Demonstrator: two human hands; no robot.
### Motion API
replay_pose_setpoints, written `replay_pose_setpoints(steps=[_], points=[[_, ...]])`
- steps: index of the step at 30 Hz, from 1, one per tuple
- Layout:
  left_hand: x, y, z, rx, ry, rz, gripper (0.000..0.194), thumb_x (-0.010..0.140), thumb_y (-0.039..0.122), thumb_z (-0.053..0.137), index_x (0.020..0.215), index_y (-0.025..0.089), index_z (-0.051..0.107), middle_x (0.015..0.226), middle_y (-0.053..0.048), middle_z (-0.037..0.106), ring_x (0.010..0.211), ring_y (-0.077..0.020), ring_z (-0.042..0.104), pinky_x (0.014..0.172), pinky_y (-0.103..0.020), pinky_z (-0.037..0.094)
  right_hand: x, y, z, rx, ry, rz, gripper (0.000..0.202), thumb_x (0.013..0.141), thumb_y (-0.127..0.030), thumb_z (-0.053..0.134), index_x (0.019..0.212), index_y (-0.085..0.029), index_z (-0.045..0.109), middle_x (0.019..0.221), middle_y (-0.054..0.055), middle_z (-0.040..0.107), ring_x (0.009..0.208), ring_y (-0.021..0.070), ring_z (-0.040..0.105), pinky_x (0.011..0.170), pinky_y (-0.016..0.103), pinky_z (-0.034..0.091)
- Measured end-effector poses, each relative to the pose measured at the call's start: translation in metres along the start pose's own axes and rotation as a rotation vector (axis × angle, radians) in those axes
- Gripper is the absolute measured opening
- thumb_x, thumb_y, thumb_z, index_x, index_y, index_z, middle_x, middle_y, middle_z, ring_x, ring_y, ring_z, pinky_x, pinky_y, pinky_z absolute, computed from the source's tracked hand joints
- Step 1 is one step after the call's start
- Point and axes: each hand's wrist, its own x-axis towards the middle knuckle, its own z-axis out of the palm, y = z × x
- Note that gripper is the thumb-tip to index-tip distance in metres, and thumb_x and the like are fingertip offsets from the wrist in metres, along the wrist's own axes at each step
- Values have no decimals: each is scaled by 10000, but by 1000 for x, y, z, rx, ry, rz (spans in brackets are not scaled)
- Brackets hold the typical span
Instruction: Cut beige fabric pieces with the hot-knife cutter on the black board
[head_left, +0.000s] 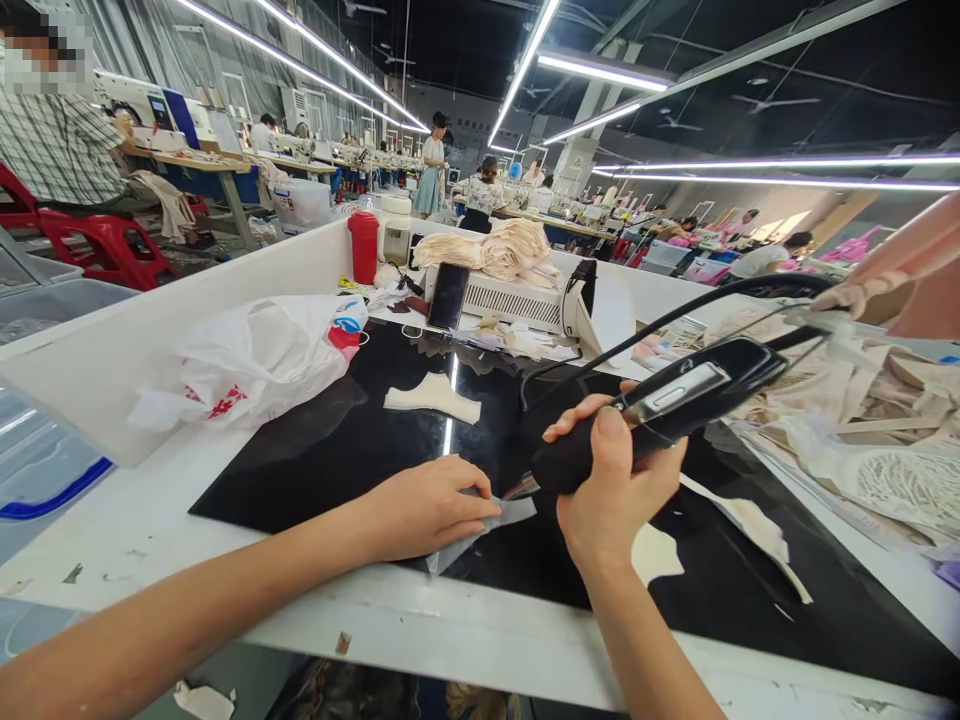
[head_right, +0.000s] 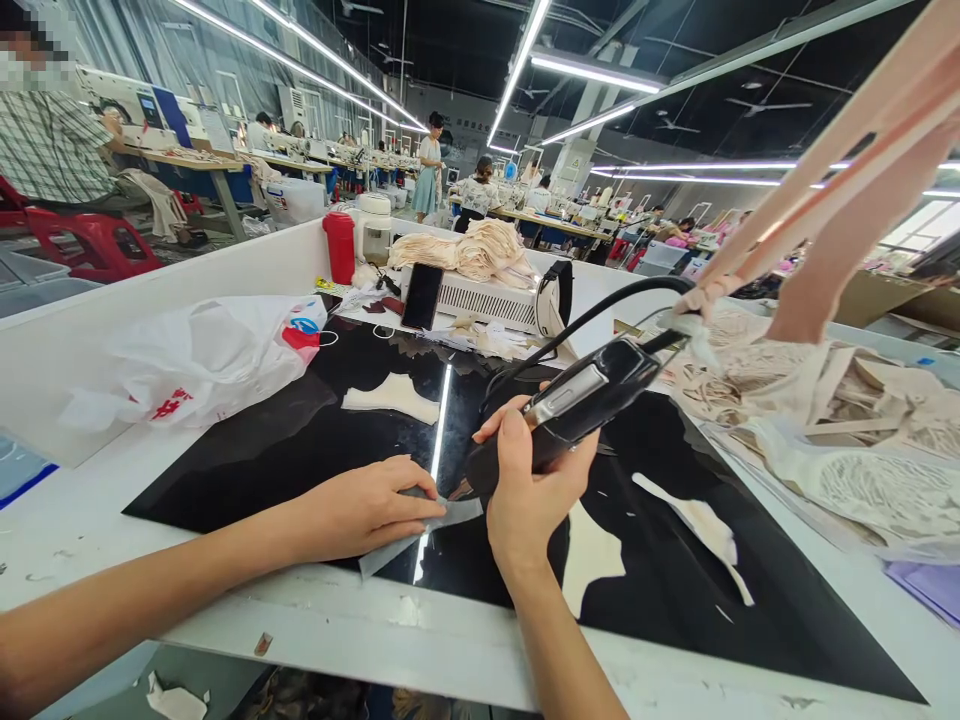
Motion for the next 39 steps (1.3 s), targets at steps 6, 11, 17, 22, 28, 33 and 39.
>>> replay_pose_setpoints(steps=[6,11,17,22,28,33,39], points=[[1,0,0,2,-13,7,264,1067,290,567,1253,186,722,1228,-106,687,1151,-251,638,1074,-376,500,-3,2,0,-27,-16,8,331,909,-318,767,1154,-240,559,827,-61,666,622,125,618,585,291,584],[1,0,-2,-40,-14,-11,277,1063,282,571,1282,186,711,1248,-117,690,1168,-248,636,1060,-367,513,-1,-2,0,18,4,29,334,876,-300,781,1124,-239,566,803,-58,670,597,129,612,564,289,574],[-4,-3,-17,-189,20,-53,262,1028,231,626,1267,202,729,1335,-122,682,1219,-245,639,1128,-394,475,-7,-19,-1,40,42,67,395,806,-371,820,1093,-226,590,761,-57,660,550,135,599,507,289,558],[-7,-2,-33,-263,-75,3,311,962,249,748,1271,224,728,1355,-107,693,1261,-264,637,1202,-444,385,-16,-26,4,60,12,97,422,779,-374,839,1093,-225,600,756,-53,654,559,141,603,497,291,562],[-8,-3,-41,-281,-198,13,377,934,366,796,1288,256,728,1426,-99,665,1367,-303,559,1221,-476,323,-24,-26,10,72,-3,133,434,769,-392,841,1088,-222,600,755,-52,647,560,140,604,501,291,567],[-10,-6,-40,-280,-250,-12,430,923,416,800,1320,278,714,1469,-82,636,1390,-332,523,1217,-524,306,-30,-26,12,97,-25,150,444,771,-376,846,1105,-217,599,768,-45,645,572,141,611,512,295,574],[-9,-7,-39,-273,-259,-11,433,918,415,803,1317,272,717,1481,-79,628,1398,-329,516,1227,-520,304,-32,-23,11,94,-55,142,406,800,-347,827,1111,-220,599,771,-41,644,577,139,622,520,291,573]])
